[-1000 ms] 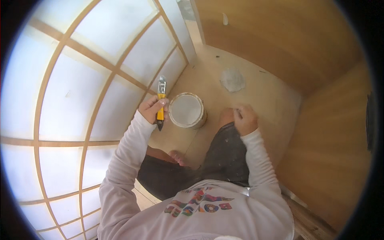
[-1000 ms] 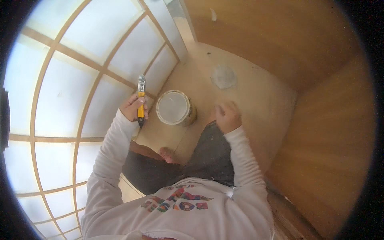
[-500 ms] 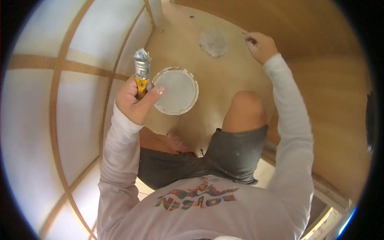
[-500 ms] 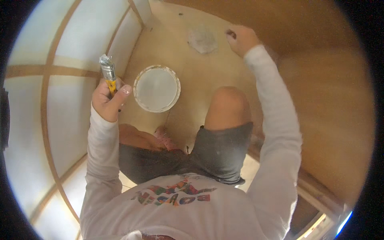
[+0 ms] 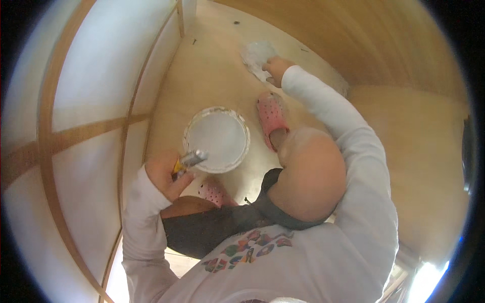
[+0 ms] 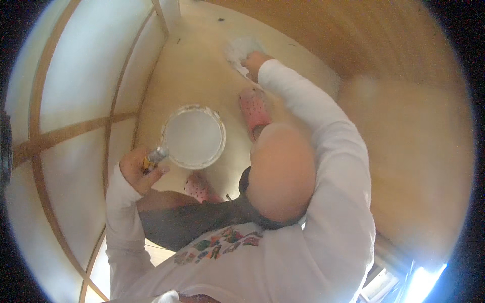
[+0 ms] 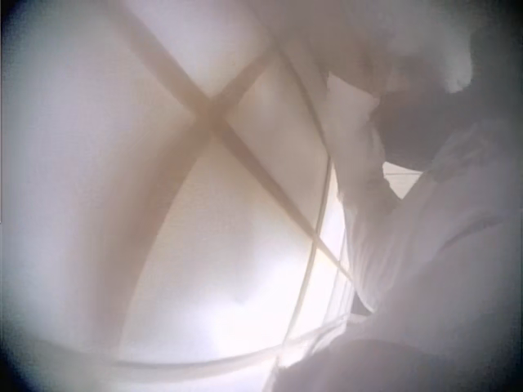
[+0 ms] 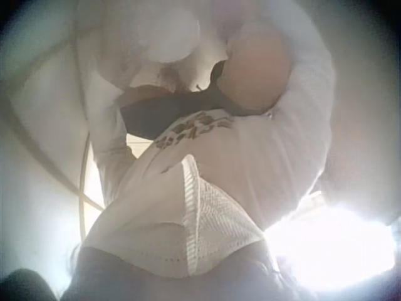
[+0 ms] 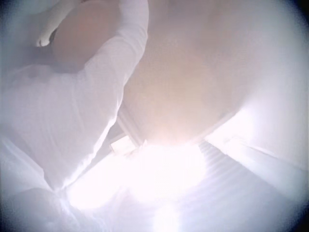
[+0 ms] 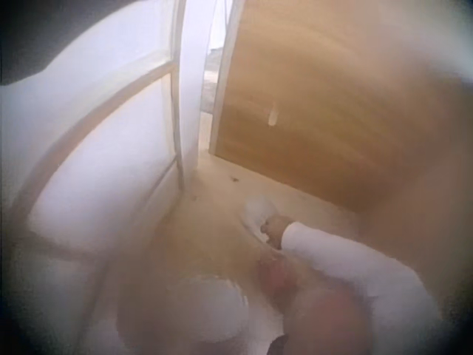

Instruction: Painting and cleaning the joints of a wooden grid structure with a brush and cloth.

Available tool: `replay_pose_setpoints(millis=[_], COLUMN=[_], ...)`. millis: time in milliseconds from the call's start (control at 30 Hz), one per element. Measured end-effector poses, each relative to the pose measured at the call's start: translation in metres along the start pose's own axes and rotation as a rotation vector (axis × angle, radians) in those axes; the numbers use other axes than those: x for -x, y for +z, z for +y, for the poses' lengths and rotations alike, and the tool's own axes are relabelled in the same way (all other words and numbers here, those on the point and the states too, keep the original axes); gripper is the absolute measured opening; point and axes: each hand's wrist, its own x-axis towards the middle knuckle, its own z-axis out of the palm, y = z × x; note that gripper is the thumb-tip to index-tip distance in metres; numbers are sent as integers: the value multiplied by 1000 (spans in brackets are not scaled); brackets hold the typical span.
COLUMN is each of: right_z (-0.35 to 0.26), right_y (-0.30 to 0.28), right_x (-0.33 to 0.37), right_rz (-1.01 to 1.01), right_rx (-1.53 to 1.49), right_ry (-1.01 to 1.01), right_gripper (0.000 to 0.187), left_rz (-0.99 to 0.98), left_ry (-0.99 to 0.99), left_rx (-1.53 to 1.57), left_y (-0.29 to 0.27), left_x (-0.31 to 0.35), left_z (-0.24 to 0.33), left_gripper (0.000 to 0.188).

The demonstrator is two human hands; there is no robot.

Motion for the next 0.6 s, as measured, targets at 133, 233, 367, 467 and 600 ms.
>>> replay_pose_setpoints(millis=[133, 233, 367, 467, 600], right_z=[36, 53, 55, 69, 97], right_y=[29, 54, 97, 117, 77], right_x=[-55, -76, -106, -133, -175], right_rz=[4, 116, 39, -2, -294], right_rx=[19, -28, 110, 73, -277], right_ry=[8, -21, 100, 73, 152], right_gripper=[53, 66, 72, 62, 49], left_rz=[42, 33, 181, 335, 466], left_ry=[-154, -400, -511, -729, -679], left_rx=[-95, -78, -142, -58, 21], left_y=[3, 9, 19, 24, 26], left_x=[2, 0, 1, 6, -6], left_z=[-11, -10, 13, 53, 118], left_gripper=[30, 32, 32, 31, 25])
